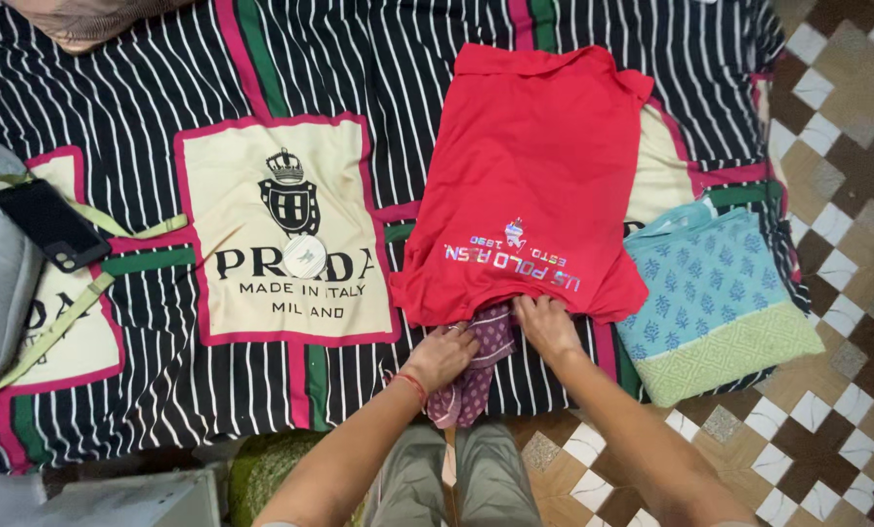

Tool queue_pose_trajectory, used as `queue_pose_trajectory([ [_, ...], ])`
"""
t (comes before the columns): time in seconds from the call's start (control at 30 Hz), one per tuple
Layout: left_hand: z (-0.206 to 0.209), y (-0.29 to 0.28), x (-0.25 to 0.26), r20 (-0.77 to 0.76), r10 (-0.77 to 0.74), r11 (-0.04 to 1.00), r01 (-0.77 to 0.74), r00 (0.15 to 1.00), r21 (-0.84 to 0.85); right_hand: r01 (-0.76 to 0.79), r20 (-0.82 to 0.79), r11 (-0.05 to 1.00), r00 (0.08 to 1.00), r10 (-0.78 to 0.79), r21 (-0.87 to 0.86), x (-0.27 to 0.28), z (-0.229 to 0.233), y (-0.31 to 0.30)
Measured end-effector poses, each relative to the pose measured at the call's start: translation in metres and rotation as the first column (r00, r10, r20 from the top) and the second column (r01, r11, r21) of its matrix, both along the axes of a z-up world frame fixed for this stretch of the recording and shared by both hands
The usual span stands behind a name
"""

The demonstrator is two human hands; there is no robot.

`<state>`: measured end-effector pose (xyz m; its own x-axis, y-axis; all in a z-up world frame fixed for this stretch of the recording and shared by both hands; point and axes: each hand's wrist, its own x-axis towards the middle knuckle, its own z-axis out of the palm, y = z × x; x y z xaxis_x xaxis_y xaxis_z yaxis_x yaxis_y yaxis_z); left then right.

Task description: The person clears a bed by moving a folding table, several pillows, a red shirt, a purple cloth, a backpack, a colorful pillow, a phone, and a small bottle to a nearby bench and wall. The person handles each item one at a time and places them off the bed.

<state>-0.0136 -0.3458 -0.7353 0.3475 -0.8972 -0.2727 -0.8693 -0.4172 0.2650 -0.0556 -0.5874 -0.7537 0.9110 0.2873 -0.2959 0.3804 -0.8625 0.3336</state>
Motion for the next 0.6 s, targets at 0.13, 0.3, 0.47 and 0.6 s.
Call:
queue_pose_trajectory([
  [0.13,0.005,-0.008,0.004,0.010,0.054,0.999,-0.054,0.999,0.007,-0.129,-0.036,0.990,0.991,0.127,-0.060,0.018,0.050,-0.020],
  [0.3,0.061,-0.023,0.025,0.028,0.129,0.992,-0.129,0.991,-0.001,-0.049,0.061,0.894,0.998,0.024,0.446,0.045,0.161,-0.034],
  [0.47,0.160,-0.042,0.043,0.010,0.255,0.967,-0.255,0.967,-0.029,0.021,0.086,0.735,0.991,-0.107,0.678,0.059,0.294,-0.019],
  [0.6,0.205,-0.055,0.057,-0.073,0.420,0.885,-0.426,0.905,-0.189,-0.103,0.259,0.672,0.956,-0.137,0.734,0.058,0.389,-0.017],
])
